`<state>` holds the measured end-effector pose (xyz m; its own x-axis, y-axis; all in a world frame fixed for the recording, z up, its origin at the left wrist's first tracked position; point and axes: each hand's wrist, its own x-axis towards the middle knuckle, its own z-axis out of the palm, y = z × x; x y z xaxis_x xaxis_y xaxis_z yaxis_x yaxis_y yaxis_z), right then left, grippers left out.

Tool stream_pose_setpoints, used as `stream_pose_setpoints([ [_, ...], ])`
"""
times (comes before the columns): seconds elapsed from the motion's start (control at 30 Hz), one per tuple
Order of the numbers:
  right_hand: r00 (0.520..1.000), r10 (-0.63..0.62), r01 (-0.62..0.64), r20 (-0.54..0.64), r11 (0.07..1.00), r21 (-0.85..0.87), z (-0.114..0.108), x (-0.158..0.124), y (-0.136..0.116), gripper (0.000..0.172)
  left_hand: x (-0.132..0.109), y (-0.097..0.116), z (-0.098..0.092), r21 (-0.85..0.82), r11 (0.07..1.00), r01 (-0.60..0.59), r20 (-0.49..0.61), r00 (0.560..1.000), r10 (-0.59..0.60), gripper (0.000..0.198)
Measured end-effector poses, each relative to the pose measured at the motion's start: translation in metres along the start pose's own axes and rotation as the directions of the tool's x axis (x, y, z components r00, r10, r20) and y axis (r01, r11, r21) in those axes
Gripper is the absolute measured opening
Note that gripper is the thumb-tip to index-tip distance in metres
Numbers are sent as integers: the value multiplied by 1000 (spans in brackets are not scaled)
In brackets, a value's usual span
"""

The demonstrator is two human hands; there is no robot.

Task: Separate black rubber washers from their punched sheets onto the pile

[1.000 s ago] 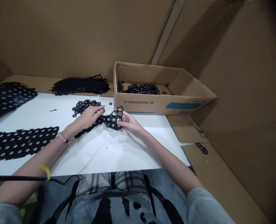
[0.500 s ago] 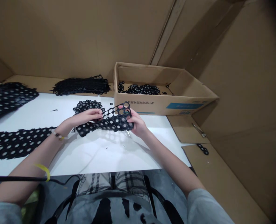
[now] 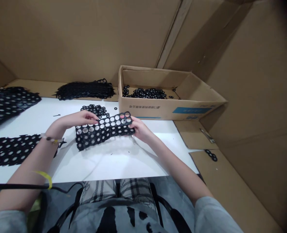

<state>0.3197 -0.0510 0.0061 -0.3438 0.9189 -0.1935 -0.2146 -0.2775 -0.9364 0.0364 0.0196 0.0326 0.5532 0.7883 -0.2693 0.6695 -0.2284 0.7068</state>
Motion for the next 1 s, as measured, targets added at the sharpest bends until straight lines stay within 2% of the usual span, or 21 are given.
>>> stream_pose_setpoints([
  [0.1, 984, 55, -91, -169, 972, -217, -6, 12, 16, 40, 11, -3, 6, 151, 988, 42, -178, 984, -15, 37],
  [0.17, 976, 47, -113, -212, 943, -312, -10, 17, 26, 30, 15, -3, 11, 188, 982, 31, -199, 980, 7, 38],
  [0.3, 981, -18, -62, -193, 913, -402, -15, 17, 27, 10, 16, 4, 21, 182, 983, -13, -194, 980, 49, 40],
  [0.37, 979, -24, -51, -205, 933, -357, -15, 15, 20, 8, 16, 5, 24, 157, 987, -27, -160, 986, 53, 42],
  [0.47, 975, 27, -55, -221, 991, -125, -15, 11, 9, 12, 16, 1, 23, 155, 988, -28, -57, 998, 37, 42],
  [0.53, 970, 27, -36, -243, 999, -29, -16, 11, 6, 13, 14, -5, 18, 161, 987, -16, 9, 1000, 14, 41],
  [0.63, 955, 34, -79, -295, 987, -140, -19, 13, 9, 5, 9, -17, 5, 142, 989, 39, 108, 993, -55, 38],
  [0.7, 950, 66, -152, -306, 952, -267, -19, 14, 13, 8, 6, -22, -3, 139, 986, 88, 135, 985, -107, 38],
  [0.77, 954, 106, -196, -281, 929, -314, -16, 14, 17, 10, 5, -22, -7, 160, 981, 113, 62, 990, -124, 38],
  [0.83, 967, 136, -191, -217, 947, -260, -12, 14, 19, 7, 5, -13, -4, 199, 976, 86, -152, 987, -56, 36],
  [0.87, 973, 145, -182, -180, 961, -209, -9, 13, 19, 6, 6, -6, 1, 232, 971, 52, -288, 957, 18, 34],
  [0.9, 978, 150, -173, -148, 973, -154, -7, 12, 18, 6, 6, 3, 7, 267, 964, 5, -420, 901, 111, 34],
  [0.93, 980, 155, -168, -123, 980, -102, -4, 11, 18, 7, 6, 12, 16, 315, 948, -45, -502, 840, 206, 33],
  [0.97, 982, 159, -166, -104, 984, -61, -2, 10, 17, 8, 6, 21, 26, 354, 931, -91, -540, 793, 283, 33],
  [1.0, 983, 161, -164, -87, 986, -33, -1, 10, 17, 9, 6, 30, 36, 370, 916, -156, -505, 794, 339, 34],
])
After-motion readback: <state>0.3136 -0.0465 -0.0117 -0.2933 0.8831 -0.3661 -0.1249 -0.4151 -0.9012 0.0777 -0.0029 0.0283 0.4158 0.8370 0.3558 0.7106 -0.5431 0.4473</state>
